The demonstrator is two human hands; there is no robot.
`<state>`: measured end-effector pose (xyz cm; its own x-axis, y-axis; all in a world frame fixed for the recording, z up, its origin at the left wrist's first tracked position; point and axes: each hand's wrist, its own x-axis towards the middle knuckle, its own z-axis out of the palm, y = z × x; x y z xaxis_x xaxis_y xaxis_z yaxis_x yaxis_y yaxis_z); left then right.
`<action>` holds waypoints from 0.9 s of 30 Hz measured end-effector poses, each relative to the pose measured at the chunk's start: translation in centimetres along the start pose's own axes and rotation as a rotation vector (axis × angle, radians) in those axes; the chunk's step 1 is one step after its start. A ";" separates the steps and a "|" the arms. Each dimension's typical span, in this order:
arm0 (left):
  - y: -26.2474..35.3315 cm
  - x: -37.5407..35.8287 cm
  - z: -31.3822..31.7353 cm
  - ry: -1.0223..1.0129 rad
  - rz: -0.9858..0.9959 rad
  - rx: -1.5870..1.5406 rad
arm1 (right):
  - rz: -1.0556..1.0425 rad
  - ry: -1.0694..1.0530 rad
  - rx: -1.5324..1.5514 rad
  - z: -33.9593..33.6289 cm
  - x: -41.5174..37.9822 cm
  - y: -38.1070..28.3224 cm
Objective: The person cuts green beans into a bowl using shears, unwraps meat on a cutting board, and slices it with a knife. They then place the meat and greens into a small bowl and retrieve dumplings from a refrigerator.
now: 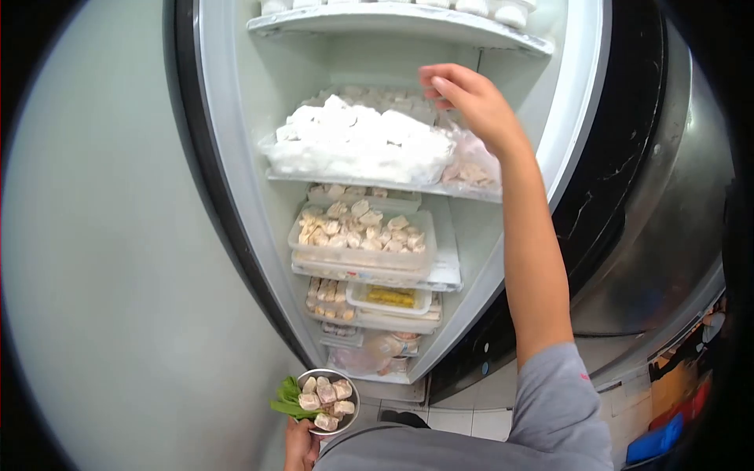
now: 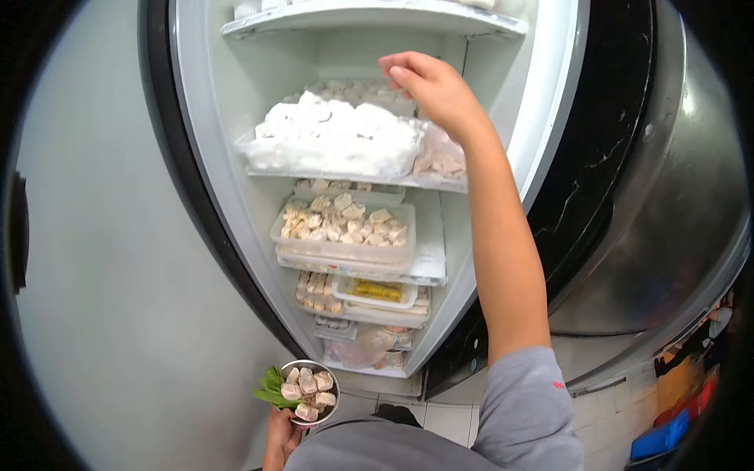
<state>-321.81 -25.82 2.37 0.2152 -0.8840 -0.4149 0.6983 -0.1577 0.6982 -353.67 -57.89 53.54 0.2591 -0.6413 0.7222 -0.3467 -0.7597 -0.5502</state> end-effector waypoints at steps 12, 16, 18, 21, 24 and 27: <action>-4.5 2.3 2.8 0.153 -0.008 0.023 | 0.413 -0.685 -0.935 3.1 13.9 10.0; -5.6 2.6 2.9 0.170 0.010 0.062 | 0.254 -0.407 -1.099 5.1 13.8 14.1; -6.1 2.7 2.6 0.174 0.021 0.079 | 0.333 -0.591 -1.034 4.8 15.2 15.7; -7.0 2.8 2.3 0.175 0.031 0.105 | 0.388 -0.634 -1.011 4.4 15.2 14.7; -7.2 2.8 2.1 0.180 0.046 0.141 | 0.330 -0.472 -0.933 4.4 14.0 14.2; -7.6 2.6 1.8 0.183 0.059 0.167 | 0.272 -0.413 -0.763 4.8 15.8 17.9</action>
<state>-327.73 -27.75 -2.97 0.3834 -0.8017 -0.4585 0.5616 -0.1917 0.8049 -351.42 -82.11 53.04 0.3324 -0.8875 0.3192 -0.9078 -0.3929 -0.1469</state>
